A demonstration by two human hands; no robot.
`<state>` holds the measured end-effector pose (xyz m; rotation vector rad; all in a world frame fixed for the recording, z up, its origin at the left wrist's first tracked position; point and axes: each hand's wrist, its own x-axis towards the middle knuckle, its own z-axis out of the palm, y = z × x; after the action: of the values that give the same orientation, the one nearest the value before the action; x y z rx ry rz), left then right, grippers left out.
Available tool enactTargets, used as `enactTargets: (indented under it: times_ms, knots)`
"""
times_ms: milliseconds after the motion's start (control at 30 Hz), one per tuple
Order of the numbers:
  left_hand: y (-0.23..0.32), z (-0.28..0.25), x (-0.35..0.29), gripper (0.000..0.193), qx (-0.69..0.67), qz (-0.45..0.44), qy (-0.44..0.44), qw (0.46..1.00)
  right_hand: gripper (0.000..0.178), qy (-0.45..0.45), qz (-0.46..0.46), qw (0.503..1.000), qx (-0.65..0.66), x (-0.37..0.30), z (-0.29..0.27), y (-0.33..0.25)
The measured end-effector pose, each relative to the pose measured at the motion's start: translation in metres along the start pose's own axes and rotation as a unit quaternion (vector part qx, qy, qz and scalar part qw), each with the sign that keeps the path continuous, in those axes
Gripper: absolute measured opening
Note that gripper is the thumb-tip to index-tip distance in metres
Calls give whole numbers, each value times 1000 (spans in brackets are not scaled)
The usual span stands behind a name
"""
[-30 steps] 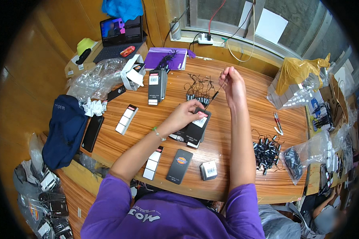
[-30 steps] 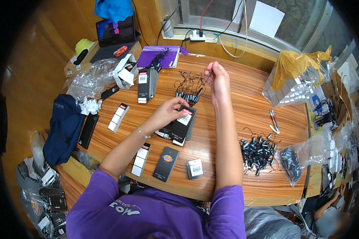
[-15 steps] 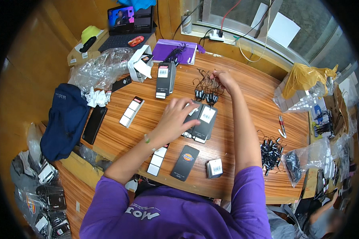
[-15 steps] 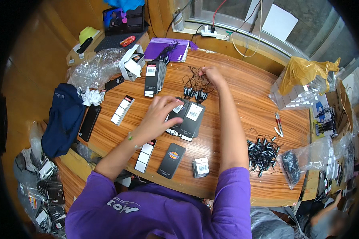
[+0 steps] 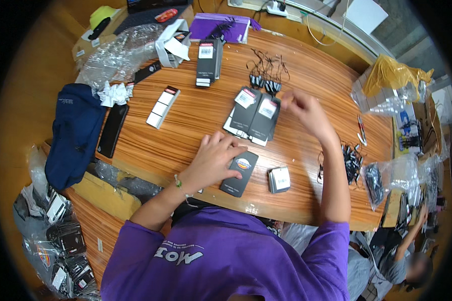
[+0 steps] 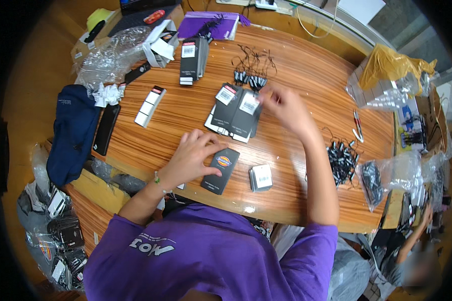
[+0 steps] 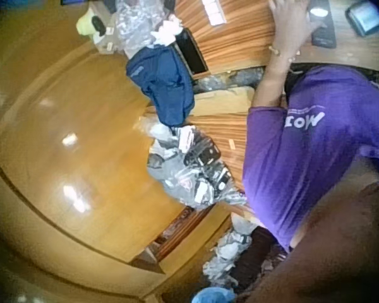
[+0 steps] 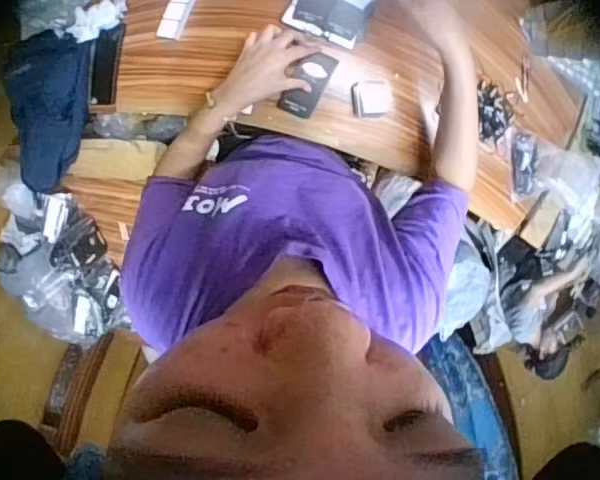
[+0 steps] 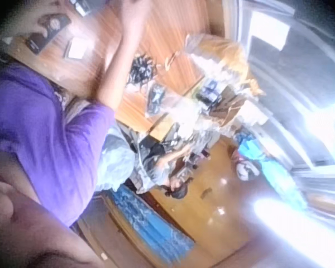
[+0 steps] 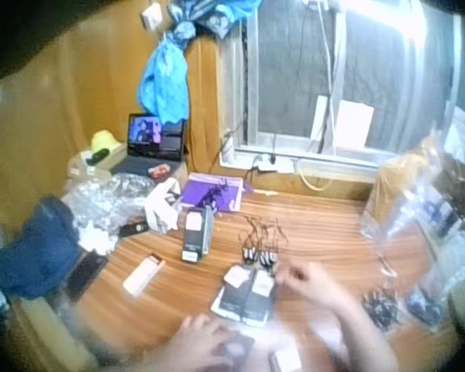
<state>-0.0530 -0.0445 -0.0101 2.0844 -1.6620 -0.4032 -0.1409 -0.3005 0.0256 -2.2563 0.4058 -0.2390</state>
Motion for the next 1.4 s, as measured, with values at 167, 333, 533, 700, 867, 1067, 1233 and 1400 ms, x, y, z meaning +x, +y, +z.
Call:
enactTargets:
  times_ms: [167,333,533,700,867,1067,1233,1400]
  knots:
    - [0,-3,5,53,-2,13,15,1000,31,-103,11,994,-39,-101,12,-12]
    - [-1,-1,7,55,25,30,8,999,42,-59,-11,993,-99,-130,29,-6]
    - [-2,0,7,59,24,13,42,999,40,-13,43,999,-22,-134,37,-7]
    - [-2,0,6,54,-46,20,49,998,33,13,75,997,27,-136,37,-8]
    - [1,0,1,32,-423,-128,-51,895,21,41,130,981,139,-141,39,1]
    - [7,-4,-3,27,-496,-128,-6,859,23,110,154,950,248,-152,33,-13]
    - [39,-7,-1,32,-569,-69,5,819,35,217,38,956,196,-147,66,-60]
    - [54,2,-2,31,-580,-77,37,810,32,254,0,961,111,-140,82,-61]
